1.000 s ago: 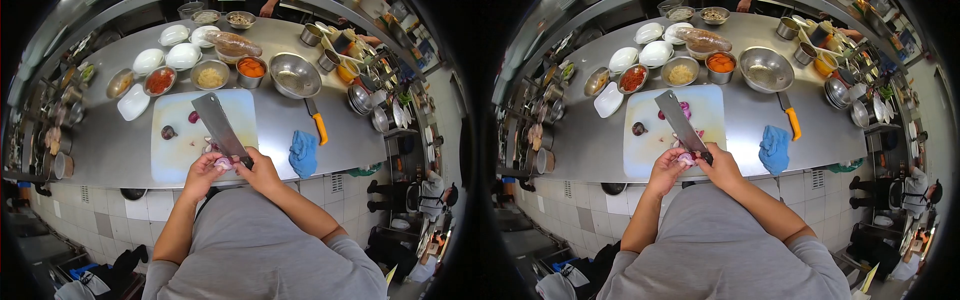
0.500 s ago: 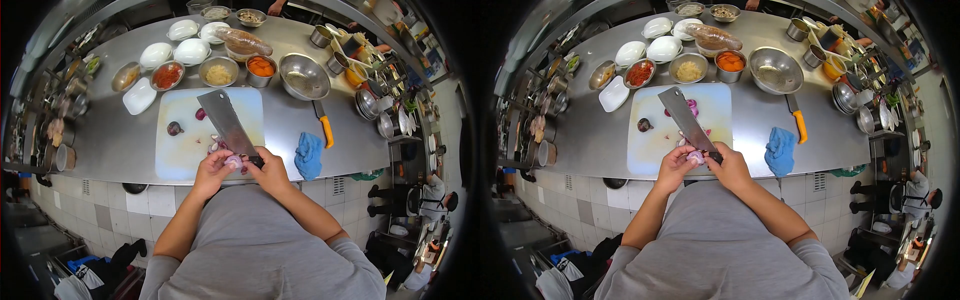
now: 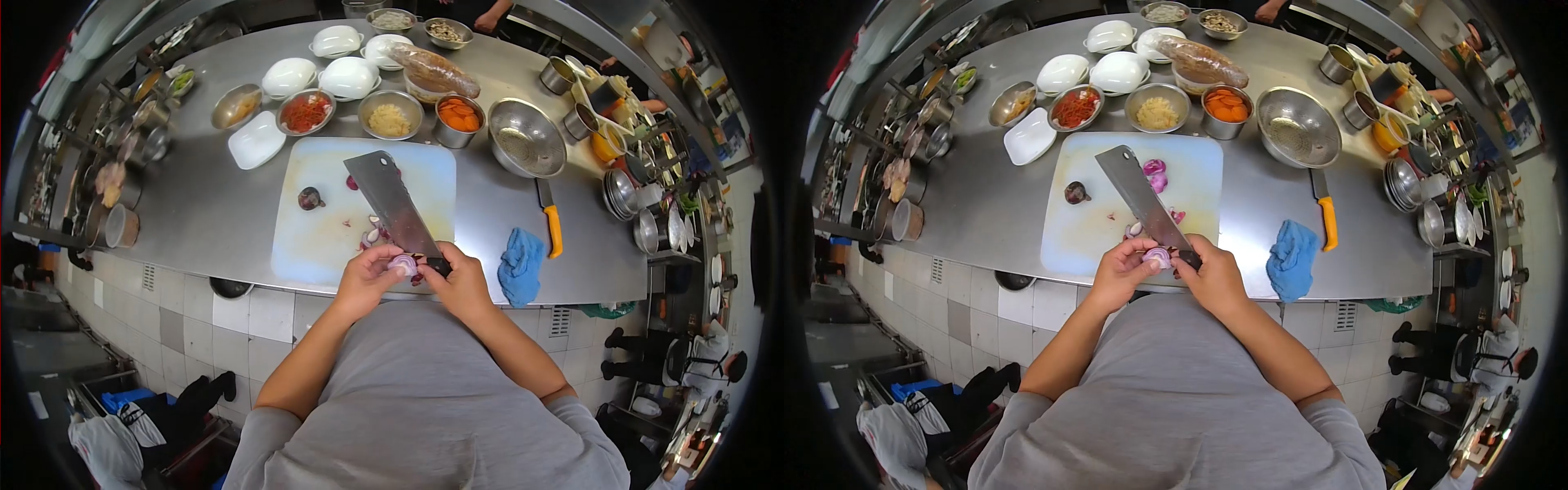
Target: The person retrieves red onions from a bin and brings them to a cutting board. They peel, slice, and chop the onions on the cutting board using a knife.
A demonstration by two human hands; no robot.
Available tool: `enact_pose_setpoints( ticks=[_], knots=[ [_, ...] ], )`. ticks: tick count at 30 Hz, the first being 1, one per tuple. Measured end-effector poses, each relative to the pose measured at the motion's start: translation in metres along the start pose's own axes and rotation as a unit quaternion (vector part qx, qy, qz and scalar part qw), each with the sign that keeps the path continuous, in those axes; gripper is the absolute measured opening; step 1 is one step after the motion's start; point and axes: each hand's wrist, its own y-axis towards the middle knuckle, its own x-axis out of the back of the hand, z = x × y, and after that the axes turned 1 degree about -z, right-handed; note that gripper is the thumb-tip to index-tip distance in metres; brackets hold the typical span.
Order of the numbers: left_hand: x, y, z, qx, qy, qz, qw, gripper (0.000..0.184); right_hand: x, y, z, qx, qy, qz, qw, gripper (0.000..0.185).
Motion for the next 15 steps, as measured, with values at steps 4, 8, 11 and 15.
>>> enact_pose_setpoints(
  ticks=[4,8,11,15],
  knots=[
    [0.0,0.0,0.001,-0.002,0.011,-0.007,1.0,0.036,0.001,0.001,0.005,-0.036,0.003,0.014,0.999,0.023],
    [-0.001,0.0,0.002,-0.019,0.047,-0.014,0.999,0.035,-0.007,0.002,-0.008,0.003,-0.014,0.003,1.0,0.026],
    [-0.004,0.0,0.003,-0.041,0.063,-0.01,0.997,0.035,-0.017,0.003,-0.025,0.028,-0.059,-0.016,0.998,0.029],
    [-0.002,0.001,0.009,-0.045,0.059,-0.014,0.997,0.035,-0.018,0.004,-0.024,-0.006,-0.033,-0.018,0.999,0.031]
  ],
)
